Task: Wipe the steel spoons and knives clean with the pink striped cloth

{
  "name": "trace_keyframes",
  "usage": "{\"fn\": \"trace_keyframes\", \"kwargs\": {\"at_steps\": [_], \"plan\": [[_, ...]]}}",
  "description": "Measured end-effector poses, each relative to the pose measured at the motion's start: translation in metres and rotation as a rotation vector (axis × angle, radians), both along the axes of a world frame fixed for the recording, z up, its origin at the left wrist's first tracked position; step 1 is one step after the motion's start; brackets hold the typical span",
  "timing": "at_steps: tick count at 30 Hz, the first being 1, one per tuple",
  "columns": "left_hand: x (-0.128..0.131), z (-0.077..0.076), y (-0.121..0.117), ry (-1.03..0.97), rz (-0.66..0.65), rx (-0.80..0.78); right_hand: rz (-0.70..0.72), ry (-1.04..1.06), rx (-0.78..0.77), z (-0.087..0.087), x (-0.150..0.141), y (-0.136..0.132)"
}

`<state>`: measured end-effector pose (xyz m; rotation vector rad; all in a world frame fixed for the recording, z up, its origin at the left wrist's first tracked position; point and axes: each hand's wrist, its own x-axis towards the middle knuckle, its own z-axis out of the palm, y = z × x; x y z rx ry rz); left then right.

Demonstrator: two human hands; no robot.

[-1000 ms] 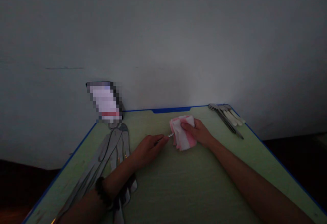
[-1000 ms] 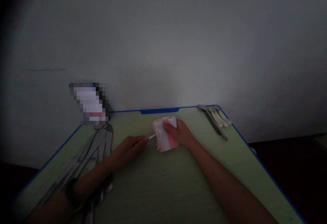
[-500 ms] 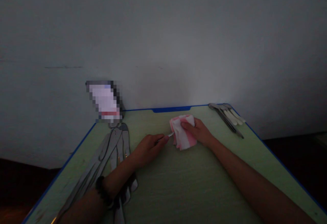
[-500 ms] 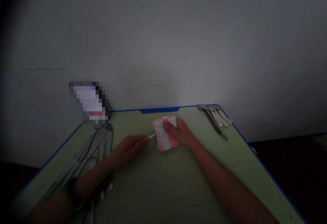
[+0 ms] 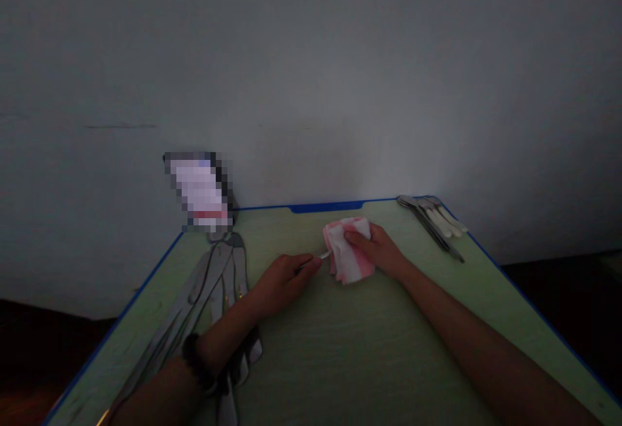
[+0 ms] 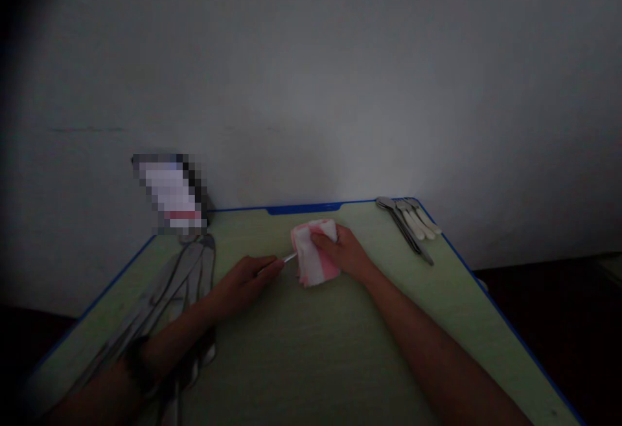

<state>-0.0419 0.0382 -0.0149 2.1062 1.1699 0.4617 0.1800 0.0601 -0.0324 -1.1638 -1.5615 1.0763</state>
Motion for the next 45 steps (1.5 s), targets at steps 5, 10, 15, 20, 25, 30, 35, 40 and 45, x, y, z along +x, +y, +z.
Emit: {"fn": "trace_keyframes", "kwargs": {"at_steps": [5,10,15,20,25,30,35,40,45], "plan": [[0.0005,0.0042,-0.0001,0.011,-0.011,-0.019,0.002,-0.007,0.011,0.0006,-0.0003,0.0001],[0.0006,0.0045,0.0,-0.001,-0.015,-0.018,-0.037,-0.055,0.071,0.0029,-0.0033,-0.0028],[0.0009,0.0021,0.0002,0.027,-0.017,0.028,-0.218,-0.22,0.158,0.0043,-0.0079,-0.0068],[0.0009,0.0024,-0.0001,0.045,-0.033,0.044,-0.175,-0.219,0.175,0.0049,-0.0068,-0.0059],[0.0011,0.0035,-0.0001,0.048,-0.019,0.028,-0.09,-0.173,0.119,0.0006,-0.0023,-0.002],[0.001,0.0013,-0.0003,0.045,-0.025,0.028,-0.081,-0.091,0.048,-0.003,-0.0017,-0.0012],[0.0015,0.0015,-0.0008,0.073,-0.048,0.074,-0.046,-0.02,0.025,-0.0007,-0.003,-0.0024],[0.0014,0.0017,-0.0012,0.069,-0.051,0.08,-0.064,-0.06,0.065,-0.0012,-0.002,-0.0009],[0.0003,0.0014,-0.0011,0.039,-0.029,0.061,-0.077,-0.139,0.082,-0.0025,0.0002,-0.0011]]}}
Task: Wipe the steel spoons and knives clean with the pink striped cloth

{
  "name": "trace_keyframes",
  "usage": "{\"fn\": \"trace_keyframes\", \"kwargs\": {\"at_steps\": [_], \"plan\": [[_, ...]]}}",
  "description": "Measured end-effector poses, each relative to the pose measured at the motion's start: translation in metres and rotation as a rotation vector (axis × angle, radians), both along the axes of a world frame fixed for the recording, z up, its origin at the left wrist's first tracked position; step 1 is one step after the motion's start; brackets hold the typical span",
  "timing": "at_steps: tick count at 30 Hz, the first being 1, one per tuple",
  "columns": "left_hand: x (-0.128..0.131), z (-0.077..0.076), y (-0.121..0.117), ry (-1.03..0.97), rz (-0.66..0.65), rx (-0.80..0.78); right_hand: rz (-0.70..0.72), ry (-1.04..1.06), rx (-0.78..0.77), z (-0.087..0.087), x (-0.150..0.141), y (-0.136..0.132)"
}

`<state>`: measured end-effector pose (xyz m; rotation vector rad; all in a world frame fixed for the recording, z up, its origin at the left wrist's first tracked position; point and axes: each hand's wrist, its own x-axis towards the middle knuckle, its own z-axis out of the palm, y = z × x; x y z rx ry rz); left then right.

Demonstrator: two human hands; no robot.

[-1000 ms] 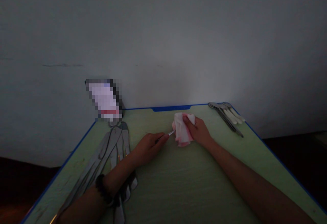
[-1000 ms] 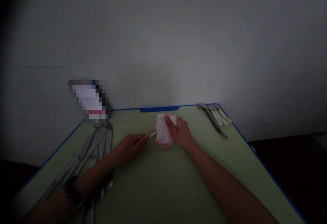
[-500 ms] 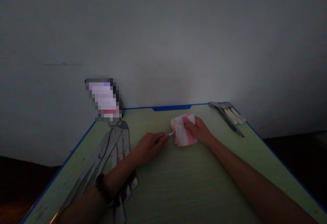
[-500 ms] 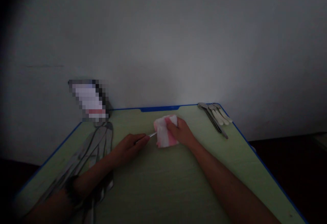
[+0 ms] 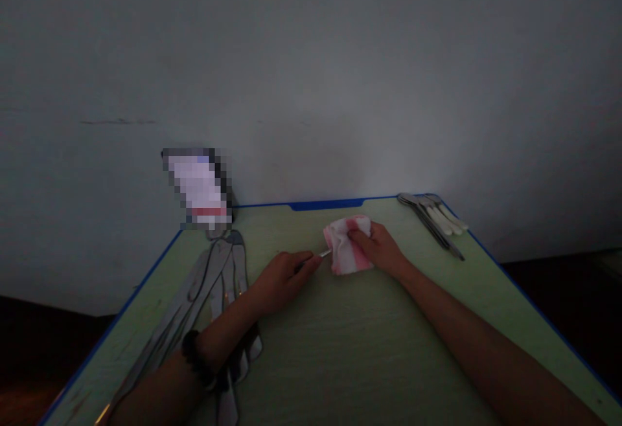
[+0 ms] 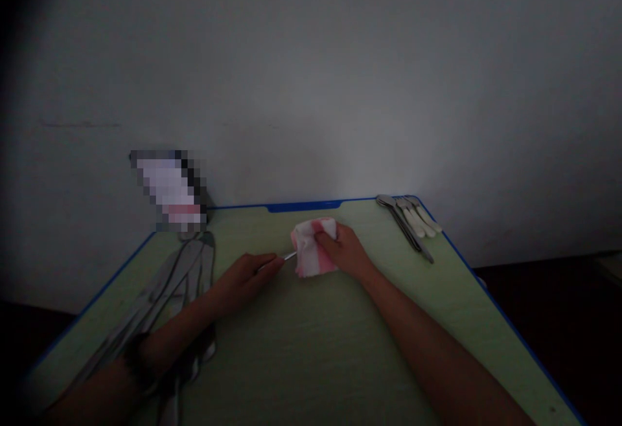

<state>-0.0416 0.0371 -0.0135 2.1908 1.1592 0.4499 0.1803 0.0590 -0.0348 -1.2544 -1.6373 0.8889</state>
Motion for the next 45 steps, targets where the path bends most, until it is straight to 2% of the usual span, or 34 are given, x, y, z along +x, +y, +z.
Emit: {"fn": "trace_keyframes", "kwargs": {"at_steps": [7,13,16,20,23,25,28,34,40,45], "plan": [[0.0,-0.001,0.001,0.073,-0.038,0.035,0.024,-0.102,0.065,0.001,0.001,0.002],[0.0,-0.001,0.0,0.093,-0.064,0.054,0.187,0.035,-0.003,0.006,0.004,0.0],[0.0,0.0,0.001,0.048,-0.058,0.009,0.227,0.161,-0.096,0.005,0.008,-0.001],[-0.001,-0.001,0.002,-0.065,0.001,-0.068,0.192,0.486,-0.239,0.001,0.012,0.001],[-0.001,-0.001,0.003,-0.128,0.062,-0.075,0.184,0.688,-0.282,-0.001,0.012,0.003],[0.0,-0.001,0.003,-0.127,0.075,-0.065,0.19,0.734,-0.3,-0.001,0.01,0.004],[0.0,0.0,0.003,-0.094,0.065,-0.043,0.184,0.653,-0.285,0.0,0.008,0.004],[0.002,0.001,0.001,0.012,-0.011,0.039,0.139,0.258,-0.156,0.005,0.005,0.001],[0.001,0.001,-0.001,0.088,-0.036,0.109,0.081,0.107,-0.056,0.004,0.002,0.0],[0.002,0.002,0.001,0.076,-0.013,0.078,-0.116,-0.051,0.072,0.005,-0.002,-0.004]]}}
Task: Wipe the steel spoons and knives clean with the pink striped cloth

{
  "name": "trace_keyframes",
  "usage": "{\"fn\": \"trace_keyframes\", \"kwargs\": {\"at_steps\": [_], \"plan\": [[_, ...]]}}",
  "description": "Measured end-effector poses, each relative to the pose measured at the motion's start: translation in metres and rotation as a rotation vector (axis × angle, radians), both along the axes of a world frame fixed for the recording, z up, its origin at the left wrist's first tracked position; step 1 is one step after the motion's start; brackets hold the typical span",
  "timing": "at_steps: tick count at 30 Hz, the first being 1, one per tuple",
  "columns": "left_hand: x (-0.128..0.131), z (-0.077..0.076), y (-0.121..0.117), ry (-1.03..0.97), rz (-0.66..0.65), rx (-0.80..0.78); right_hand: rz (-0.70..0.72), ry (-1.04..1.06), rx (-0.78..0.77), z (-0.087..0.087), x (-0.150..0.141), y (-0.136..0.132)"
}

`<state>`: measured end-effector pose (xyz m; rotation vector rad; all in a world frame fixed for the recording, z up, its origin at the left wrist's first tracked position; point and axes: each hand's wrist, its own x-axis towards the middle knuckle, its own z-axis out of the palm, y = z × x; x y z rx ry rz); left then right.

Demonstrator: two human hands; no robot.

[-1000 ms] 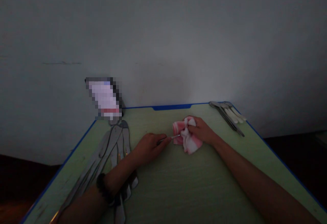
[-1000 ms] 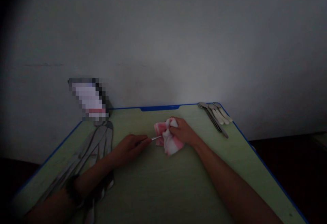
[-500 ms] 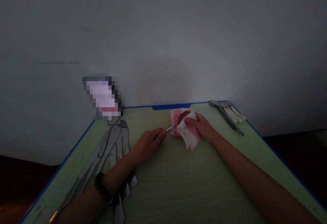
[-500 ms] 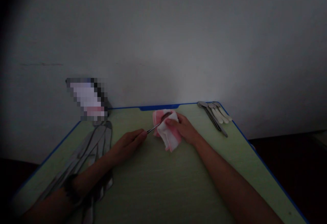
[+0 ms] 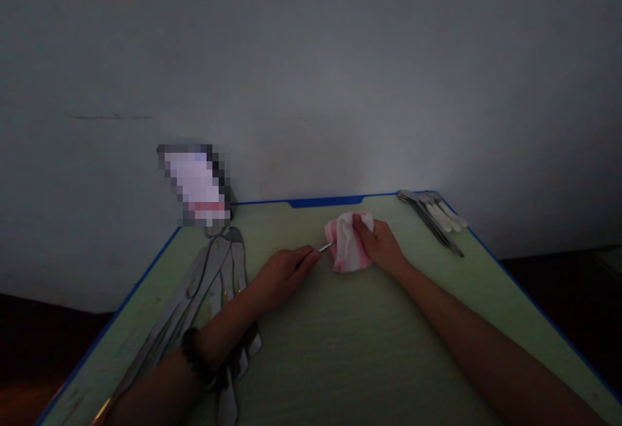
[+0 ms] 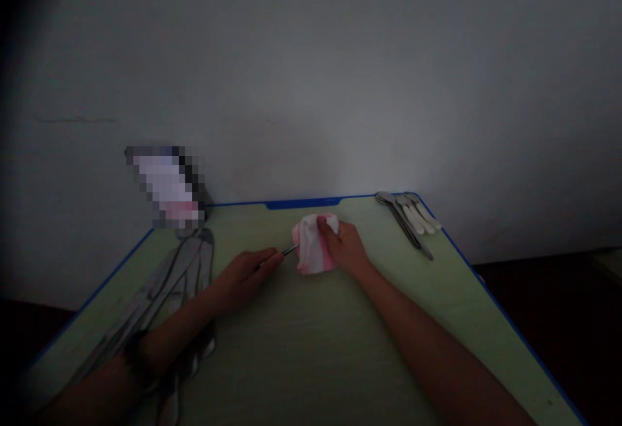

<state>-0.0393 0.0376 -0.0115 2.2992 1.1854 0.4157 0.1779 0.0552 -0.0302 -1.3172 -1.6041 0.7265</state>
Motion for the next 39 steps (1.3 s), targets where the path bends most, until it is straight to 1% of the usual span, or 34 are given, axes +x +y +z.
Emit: {"fn": "trace_keyframes", "kwargs": {"at_steps": [3,5,8,10,11,13,15,16,21,25,27,30,32,34,36,38,39], "plan": [[0.0,0.001,-0.001,0.004,-0.007,-0.009,-0.091,-0.004,-0.008,0.001,-0.004,-0.003],[-0.003,0.004,-0.002,-0.007,-0.04,-0.02,-0.144,0.059,-0.02,0.002,-0.009,-0.005],[-0.007,0.01,-0.004,-0.005,-0.203,-0.015,-0.201,0.262,-0.014,0.001,-0.018,-0.008],[-0.008,0.014,-0.007,0.053,-0.311,0.03,-0.238,0.433,-0.045,0.0,-0.023,-0.01],[-0.007,0.015,-0.008,0.096,-0.34,0.058,-0.261,0.514,-0.084,0.0,-0.026,-0.01],[-0.004,0.015,-0.01,0.178,-0.354,0.101,-0.296,0.645,-0.188,-0.001,-0.031,-0.011],[-0.001,0.012,-0.012,0.23,-0.358,0.132,-0.29,0.714,-0.267,0.0,-0.035,-0.013],[0.0,0.009,-0.012,0.244,-0.356,0.147,-0.269,0.726,-0.281,0.0,-0.037,-0.014],[-0.002,-0.004,-0.01,0.266,-0.329,0.182,-0.157,0.722,-0.223,-0.004,-0.043,-0.018],[-0.004,-0.008,-0.008,0.26,-0.297,0.167,-0.122,0.67,-0.296,-0.008,-0.042,-0.015],[-0.003,-0.007,-0.007,0.238,-0.293,0.143,-0.083,0.629,-0.295,-0.008,-0.039,-0.014],[-0.004,-0.004,-0.006,0.146,-0.27,0.061,-0.025,0.469,-0.253,-0.004,-0.032,-0.013],[-0.005,-0.002,-0.005,0.017,-0.211,-0.013,0.04,0.322,-0.226,0.0,-0.027,-0.013],[-0.007,-0.001,-0.004,-0.147,-0.093,-0.077,0.16,0.181,-0.234,0.005,-0.022,-0.014],[-0.007,0.0,-0.003,-0.272,0.022,-0.12,0.339,0.032,-0.258,0.01,-0.021,-0.016],[-0.005,-0.001,-0.003,-0.312,0.083,-0.122,0.531,-0.135,-0.257,0.016,-0.023,-0.019],[-0.004,-0.001,-0.002,-0.301,0.085,-0.107,0.6,-0.209,-0.248,0.018,-0.025,-0.021]]}}
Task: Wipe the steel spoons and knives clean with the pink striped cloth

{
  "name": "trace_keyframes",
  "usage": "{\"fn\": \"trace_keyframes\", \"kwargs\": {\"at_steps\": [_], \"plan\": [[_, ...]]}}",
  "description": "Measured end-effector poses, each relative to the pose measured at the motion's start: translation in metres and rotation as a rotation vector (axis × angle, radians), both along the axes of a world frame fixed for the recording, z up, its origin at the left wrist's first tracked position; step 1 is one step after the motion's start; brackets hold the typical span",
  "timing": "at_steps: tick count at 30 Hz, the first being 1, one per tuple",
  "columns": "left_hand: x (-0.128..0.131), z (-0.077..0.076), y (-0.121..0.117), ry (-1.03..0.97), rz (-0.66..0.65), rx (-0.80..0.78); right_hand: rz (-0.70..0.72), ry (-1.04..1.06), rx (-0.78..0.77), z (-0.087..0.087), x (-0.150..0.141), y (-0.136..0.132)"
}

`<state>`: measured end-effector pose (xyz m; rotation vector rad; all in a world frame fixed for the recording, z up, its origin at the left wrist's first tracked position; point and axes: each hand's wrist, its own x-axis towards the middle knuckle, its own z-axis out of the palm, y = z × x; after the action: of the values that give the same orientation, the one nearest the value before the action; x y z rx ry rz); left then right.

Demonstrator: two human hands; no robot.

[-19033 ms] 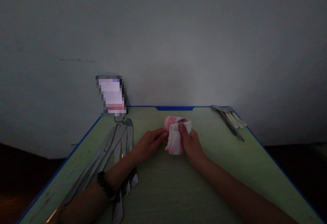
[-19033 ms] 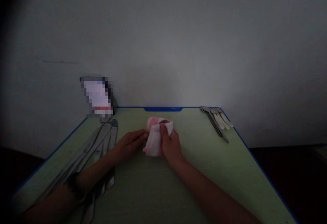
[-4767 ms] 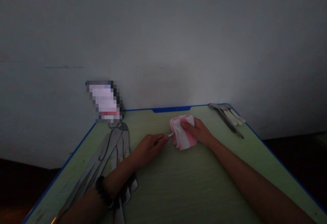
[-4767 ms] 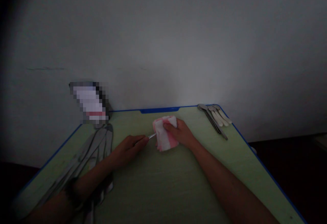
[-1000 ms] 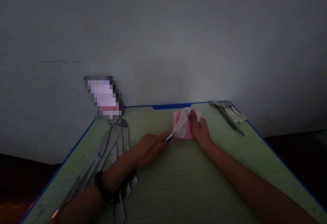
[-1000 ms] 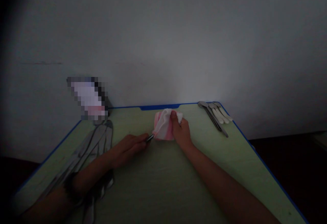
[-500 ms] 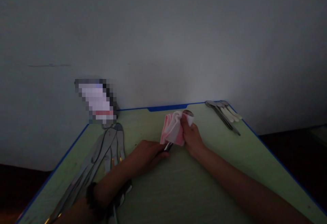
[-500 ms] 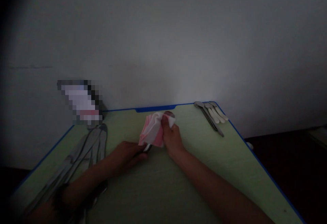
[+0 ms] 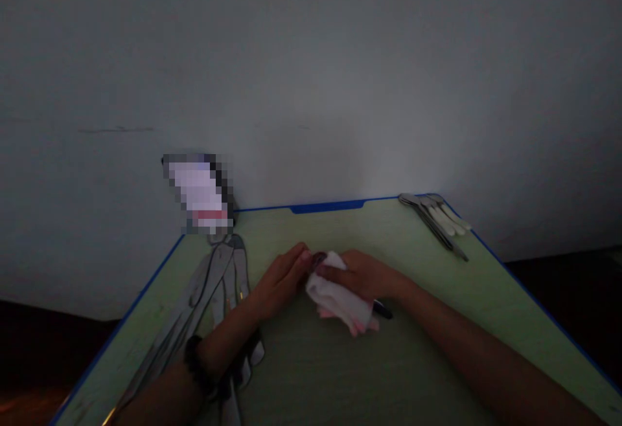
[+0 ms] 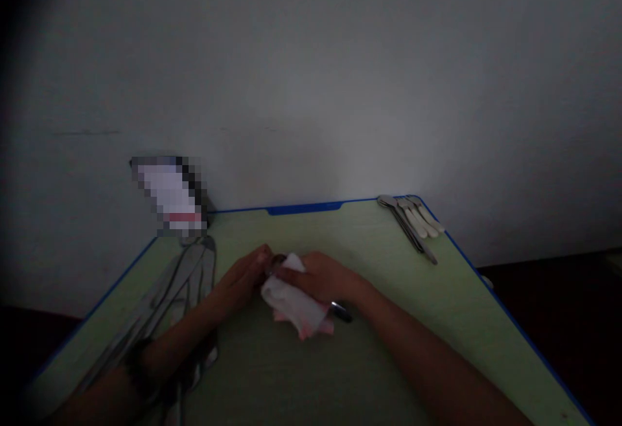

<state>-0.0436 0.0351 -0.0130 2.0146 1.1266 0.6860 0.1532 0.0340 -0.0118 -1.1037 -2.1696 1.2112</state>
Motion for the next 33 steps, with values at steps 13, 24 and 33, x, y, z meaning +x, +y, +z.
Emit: {"fn": "trace_keyframes", "kwargs": {"at_steps": [13,24,33], "plan": [[0.001,-0.004,0.003,0.449,-0.036,0.245,0.173,-0.289,0.006,0.02,0.029,0.005],[0.0,-0.003,0.007,0.376,0.097,0.138,0.136,-0.326,-0.202,0.043,0.088,0.014],[0.002,-0.006,0.005,0.537,-0.015,0.214,0.201,-0.221,-0.105,0.016,0.047,0.014]]}}
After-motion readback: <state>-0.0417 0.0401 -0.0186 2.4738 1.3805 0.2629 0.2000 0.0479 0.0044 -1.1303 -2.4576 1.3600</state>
